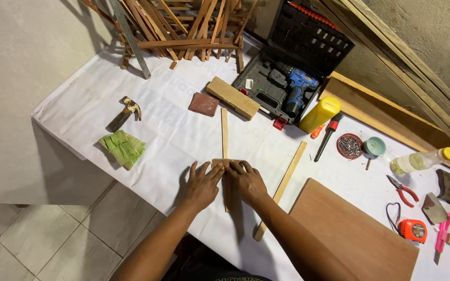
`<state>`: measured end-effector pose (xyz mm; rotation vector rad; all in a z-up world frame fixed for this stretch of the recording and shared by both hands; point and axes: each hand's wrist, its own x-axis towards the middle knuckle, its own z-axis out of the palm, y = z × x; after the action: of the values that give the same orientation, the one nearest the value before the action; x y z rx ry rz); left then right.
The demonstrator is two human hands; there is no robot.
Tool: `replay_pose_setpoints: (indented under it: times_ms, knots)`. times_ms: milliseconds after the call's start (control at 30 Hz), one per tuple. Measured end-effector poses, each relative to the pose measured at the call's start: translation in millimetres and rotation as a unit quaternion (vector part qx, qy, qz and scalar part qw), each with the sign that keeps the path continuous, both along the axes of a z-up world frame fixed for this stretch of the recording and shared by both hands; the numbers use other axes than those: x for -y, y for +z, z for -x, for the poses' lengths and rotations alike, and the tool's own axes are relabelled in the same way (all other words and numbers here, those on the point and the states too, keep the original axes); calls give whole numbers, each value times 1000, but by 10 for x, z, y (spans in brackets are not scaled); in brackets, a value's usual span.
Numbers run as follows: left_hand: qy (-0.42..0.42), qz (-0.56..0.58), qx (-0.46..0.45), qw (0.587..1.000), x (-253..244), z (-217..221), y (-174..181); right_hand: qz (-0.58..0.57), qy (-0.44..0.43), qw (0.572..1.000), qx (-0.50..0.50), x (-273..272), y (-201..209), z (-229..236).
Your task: Measuring, marking, and arranging thin wood strips on a workbench to prepare for assembly.
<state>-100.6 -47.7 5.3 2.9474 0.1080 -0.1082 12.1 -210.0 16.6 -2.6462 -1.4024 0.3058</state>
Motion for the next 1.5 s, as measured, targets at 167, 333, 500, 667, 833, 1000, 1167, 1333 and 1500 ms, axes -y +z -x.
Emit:
replay_pose_setpoints:
  times_ms: [167,333,500,667,833,1000,1167,1333,1500]
  knots:
    - [-18,-2,-8,1000,202,409,9,28,45,998,-21,350,16,274]
    - [-21,8,-58,998,229,420,269,79,67,995,-10,387,12,347]
    - [-26,0,6,1000,62,253,26,57,31,998,-28,246,52,224]
    - [-24,-16,12,1000,-247,-235,-55,57,5,998,-5,-110,-2,-213]
    - [-19,-27,35,999,-633,-796,-69,41,-13,999,-5,-520,-42,-737]
    - [-35,-34,85,995,-973,-1258,-79,-13,-41,999,12,-886,-91,-1140]
    - [-33,-23,65,997,-1152,-1542,-184,-9,-52,998,17,-1061,-107,-1350]
    - [-24,-27,76,996,-1112,-1526,-185,-21,-47,998,29,-1061,-71,-1368]
    - [-24,-25,83,996,-772,-1008,-205,-34,-18,999,38,-680,-60,-894]
